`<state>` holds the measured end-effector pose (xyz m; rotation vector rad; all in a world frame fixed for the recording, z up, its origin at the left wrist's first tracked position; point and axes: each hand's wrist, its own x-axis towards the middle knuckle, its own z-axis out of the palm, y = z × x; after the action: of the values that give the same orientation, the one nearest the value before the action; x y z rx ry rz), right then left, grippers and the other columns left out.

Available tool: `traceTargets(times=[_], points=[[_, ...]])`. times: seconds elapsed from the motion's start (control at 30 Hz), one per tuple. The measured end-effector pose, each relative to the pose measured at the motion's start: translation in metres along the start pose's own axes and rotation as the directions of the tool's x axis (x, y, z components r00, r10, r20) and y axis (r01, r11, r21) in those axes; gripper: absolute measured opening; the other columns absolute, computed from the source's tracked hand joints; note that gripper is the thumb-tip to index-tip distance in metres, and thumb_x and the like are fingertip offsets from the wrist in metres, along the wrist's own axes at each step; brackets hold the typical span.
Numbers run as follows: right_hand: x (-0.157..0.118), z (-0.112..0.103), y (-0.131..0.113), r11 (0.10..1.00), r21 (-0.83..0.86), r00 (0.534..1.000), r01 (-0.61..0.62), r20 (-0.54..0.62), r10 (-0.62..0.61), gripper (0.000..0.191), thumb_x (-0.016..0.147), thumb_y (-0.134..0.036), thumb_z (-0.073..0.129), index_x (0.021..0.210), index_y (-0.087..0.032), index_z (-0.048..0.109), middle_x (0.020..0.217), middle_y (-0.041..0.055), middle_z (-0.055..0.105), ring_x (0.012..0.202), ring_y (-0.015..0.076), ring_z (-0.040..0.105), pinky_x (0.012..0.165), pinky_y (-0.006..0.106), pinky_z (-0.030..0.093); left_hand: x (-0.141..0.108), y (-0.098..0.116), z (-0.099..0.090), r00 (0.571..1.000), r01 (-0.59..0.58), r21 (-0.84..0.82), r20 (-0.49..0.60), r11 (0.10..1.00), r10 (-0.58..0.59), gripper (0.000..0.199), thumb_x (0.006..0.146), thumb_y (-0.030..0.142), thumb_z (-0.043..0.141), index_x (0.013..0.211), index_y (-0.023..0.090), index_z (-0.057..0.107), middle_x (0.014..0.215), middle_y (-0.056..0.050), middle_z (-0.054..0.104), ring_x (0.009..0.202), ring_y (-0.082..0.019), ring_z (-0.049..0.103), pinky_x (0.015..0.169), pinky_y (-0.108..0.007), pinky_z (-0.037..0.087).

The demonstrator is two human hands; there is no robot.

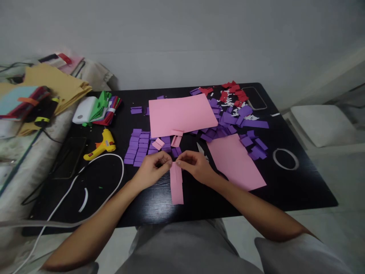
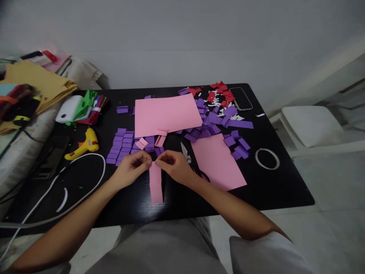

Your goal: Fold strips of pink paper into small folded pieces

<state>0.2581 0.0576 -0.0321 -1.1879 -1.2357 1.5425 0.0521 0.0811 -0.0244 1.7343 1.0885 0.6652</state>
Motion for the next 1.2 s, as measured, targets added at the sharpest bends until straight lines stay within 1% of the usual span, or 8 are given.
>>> traceTargets(times=[0.13, 0.33, 0.57, 0.67, 0.77, 0.9, 1.07, 1.2], points=[[0.001, -0.002, 0.001, 1.0, -0.006, 0.999, -0.028, 0.028, 0.028, 0.016, 0.082, -0.034, 0.073, 0.081, -0.018, 0.07, 0.074, -0.0007, 0.067, 0.068, 0.0138, 0.063, 0.071, 0.03, 0.052, 0.001, 0.001, -0.001, 1.0, -0.008, 0.003, 0.012, 1.0, 0.008, 0.016, 0.092, 0.029, 0.061, 0.082, 0.017, 0.065, 0.069, 0.003, 0.059, 0.064, -0.012, 0.054, 0.06, -0.024, 0.04], [0.001, 0.001, 0.005, 0.997, -0.072, 0.999, 0.022, 0.033, -0.02, 0.016, 0.082, -0.033, 0.07, 0.081, -0.018, 0.07, 0.074, -0.0006, 0.067, 0.066, 0.013, 0.06, 0.068, 0.029, 0.049, -0.001, 0.001, 0.001, 0.998, 0.007, -0.022, 0.066, 1.0, -0.005, 0.016, 0.093, 0.031, 0.063, 0.086, 0.017, 0.066, 0.07, 0.003, 0.061, 0.064, -0.011, 0.053, 0.059, -0.023, 0.04], [-0.001, -0.005, 0.0, 0.991, -0.126, 0.991, 0.053, 0.128, -0.036, 0.007, 0.078, -0.025, 0.068, 0.078, -0.018, 0.068, 0.07, -0.0022, 0.064, 0.063, 0.0112, 0.057, 0.063, 0.026, 0.046, -0.002, 0.002, 0.001, 0.988, 0.003, -0.098, 0.153, 0.995, 0.012, 0.015, 0.093, 0.029, 0.063, 0.085, 0.016, 0.067, 0.072, 0.002, 0.06, 0.065, -0.011, 0.051, 0.059, -0.023, 0.039], [0.002, -0.012, -0.002, 0.988, -0.152, 0.991, 0.038, 0.133, -0.018, 0.005, 0.078, -0.023, 0.068, 0.077, -0.018, 0.068, 0.069, -0.0014, 0.066, 0.063, 0.0119, 0.059, 0.062, 0.025, 0.047, 0.0, 0.002, -0.001, 0.992, 0.024, -0.112, 0.129, 0.993, -0.009, 0.017, 0.091, 0.032, 0.064, 0.085, 0.016, 0.067, 0.072, 0.001, 0.06, 0.064, -0.011, 0.051, 0.058, -0.023, 0.038], [0.006, -0.017, -0.003, 0.996, -0.093, 0.996, 0.008, 0.087, 0.0, 0.005, 0.076, -0.023, 0.068, 0.075, -0.018, 0.066, 0.067, -0.001, 0.069, 0.062, 0.0131, 0.063, 0.064, 0.027, 0.051, 0.003, -0.001, -0.005, 0.997, 0.041, -0.111, 0.07, 0.993, -0.033, 0.02, 0.091, 0.034, 0.065, 0.083, 0.016, 0.067, 0.07, 0.001, 0.059, 0.062, -0.011, 0.05, 0.058, -0.023, 0.037], [0.005, -0.013, -0.004, 0.999, -0.031, 0.998, 0.017, 0.065, -0.015, 0.015, 0.081, -0.032, 0.073, 0.082, -0.018, 0.068, 0.071, 0.0003, 0.07, 0.067, 0.0142, 0.066, 0.07, 0.03, 0.053, 0.003, -0.002, -0.005, 0.998, 0.03, -0.12, 0.051, 0.992, -0.024, 0.022, 0.092, 0.037, 0.066, 0.084, 0.016, 0.068, 0.07, 0.001, 0.059, 0.063, -0.012, 0.051, 0.059, -0.023, 0.039], [0.001, -0.004, -0.003, 0.996, -0.075, 0.995, 0.049, 0.085, -0.043, 0.018, 0.083, -0.035, 0.074, 0.082, -0.018, 0.07, 0.073, -0.0009, 0.067, 0.066, 0.0125, 0.06, 0.066, 0.027, 0.049, 0.0, 0.001, -0.002, 0.998, 0.029, -0.112, 0.051, 0.993, -0.023, 0.022, 0.093, 0.037, 0.065, 0.086, 0.016, 0.069, 0.071, 0.001, 0.061, 0.065, -0.012, 0.054, 0.061, -0.024, 0.041], [0.001, -0.005, -0.004, 0.994, -0.096, 0.996, 0.056, 0.069, -0.049, 0.016, 0.083, -0.033, 0.073, 0.079, -0.018, 0.07, 0.07, -0.0018, 0.065, 0.063, 0.0117, 0.057, 0.063, 0.026, 0.046, 0.001, 0.003, -0.005, 0.998, 0.029, -0.087, 0.06, 0.996, -0.024, 0.022, 0.092, 0.036, 0.065, 0.085, 0.016, 0.068, 0.07, 0.001, 0.061, 0.063, -0.012, 0.053, 0.06, -0.024, 0.04]])
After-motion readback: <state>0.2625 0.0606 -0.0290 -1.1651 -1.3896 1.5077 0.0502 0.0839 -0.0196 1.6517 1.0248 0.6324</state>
